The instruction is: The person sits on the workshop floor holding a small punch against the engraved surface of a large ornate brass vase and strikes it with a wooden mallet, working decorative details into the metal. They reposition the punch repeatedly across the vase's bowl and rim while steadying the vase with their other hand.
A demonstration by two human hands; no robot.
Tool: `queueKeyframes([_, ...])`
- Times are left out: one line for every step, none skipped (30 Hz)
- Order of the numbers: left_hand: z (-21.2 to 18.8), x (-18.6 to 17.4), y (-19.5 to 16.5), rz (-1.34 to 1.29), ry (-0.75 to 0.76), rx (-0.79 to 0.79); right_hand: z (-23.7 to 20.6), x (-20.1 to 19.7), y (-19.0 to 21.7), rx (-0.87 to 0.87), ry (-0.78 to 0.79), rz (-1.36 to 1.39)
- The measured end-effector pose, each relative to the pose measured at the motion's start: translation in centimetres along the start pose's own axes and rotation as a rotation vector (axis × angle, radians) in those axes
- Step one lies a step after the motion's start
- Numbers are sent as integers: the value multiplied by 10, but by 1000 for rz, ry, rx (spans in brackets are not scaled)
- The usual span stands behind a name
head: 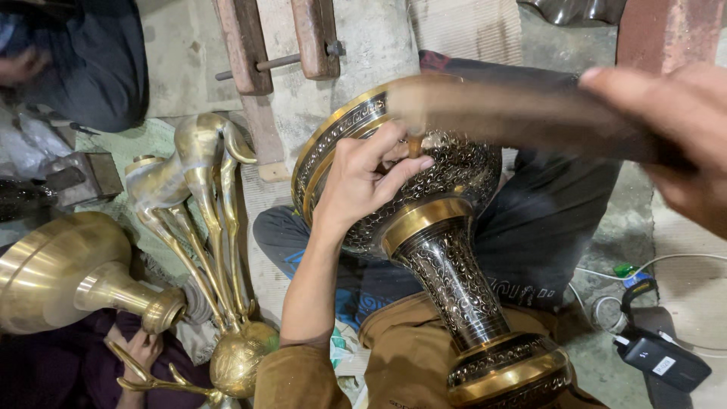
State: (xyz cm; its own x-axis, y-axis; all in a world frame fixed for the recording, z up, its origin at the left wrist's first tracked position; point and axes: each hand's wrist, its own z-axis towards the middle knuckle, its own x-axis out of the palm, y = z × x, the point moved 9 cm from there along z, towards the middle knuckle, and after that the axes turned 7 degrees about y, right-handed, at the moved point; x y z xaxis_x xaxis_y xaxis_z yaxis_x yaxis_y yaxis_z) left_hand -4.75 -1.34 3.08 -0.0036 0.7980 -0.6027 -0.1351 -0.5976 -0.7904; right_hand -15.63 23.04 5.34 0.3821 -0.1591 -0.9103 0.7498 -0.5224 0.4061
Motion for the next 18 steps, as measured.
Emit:
queueKeyframes([0,0,0,-5,1,-2,-1,0,0,-6,-4,-6])
queueKeyframes([0,0,0,-9,2,-2,-1,0,4,-45,-5,-46])
queueKeyframes([0,0,0,-12,2,-3,-1,1,4,-51,-5,-43])
queueKeyframes([0,-1,0,-17,0,4,-1,1,4,-56,-4,-40])
queueKeyframes([0,-1,-1,-24,-2,11,0,2,0,-27,-1,3])
queueKeyframes([0,-1,-2,-32,-4,19,0,3,-1,-16,10,7])
queueKeyframes([1,-1,-2,-16,4,21,1,4,-3,-6,21,10])
queueKeyframes([1,0,-2,0,12,22,1,7,-2,-15,40,-25])
queueKeyframes([1,0,-2,15,20,23,2,7,-2,-27,42,-12])
queueKeyframes([1,0,-3,6,12,41,2,8,-2,-38,44,2])
queueKeyframes([2,-1,-4,-1,3,62,2,6,-2,-54,27,63])
queueKeyframes([2,-2,-5,-10,-6,81,1,5,-2,-69,12,125])
queueKeyframes([2,-1,-4,2,9,70,2,9,-4,-33,53,45])
queueKeyframes([2,0,-2,16,25,59,2,12,-7,5,93,-34])
queueKeyframes([2,1,-1,29,42,47,2,11,-6,0,83,-40])
queueKeyframes([2,0,-1,15,37,50,2,10,-4,-4,73,-46])
queueKeyframes([2,-1,-1,1,33,54,2,3,1,-51,11,18])
queueKeyframes([2,-1,-1,-16,28,59,2,2,3,-57,-5,35])
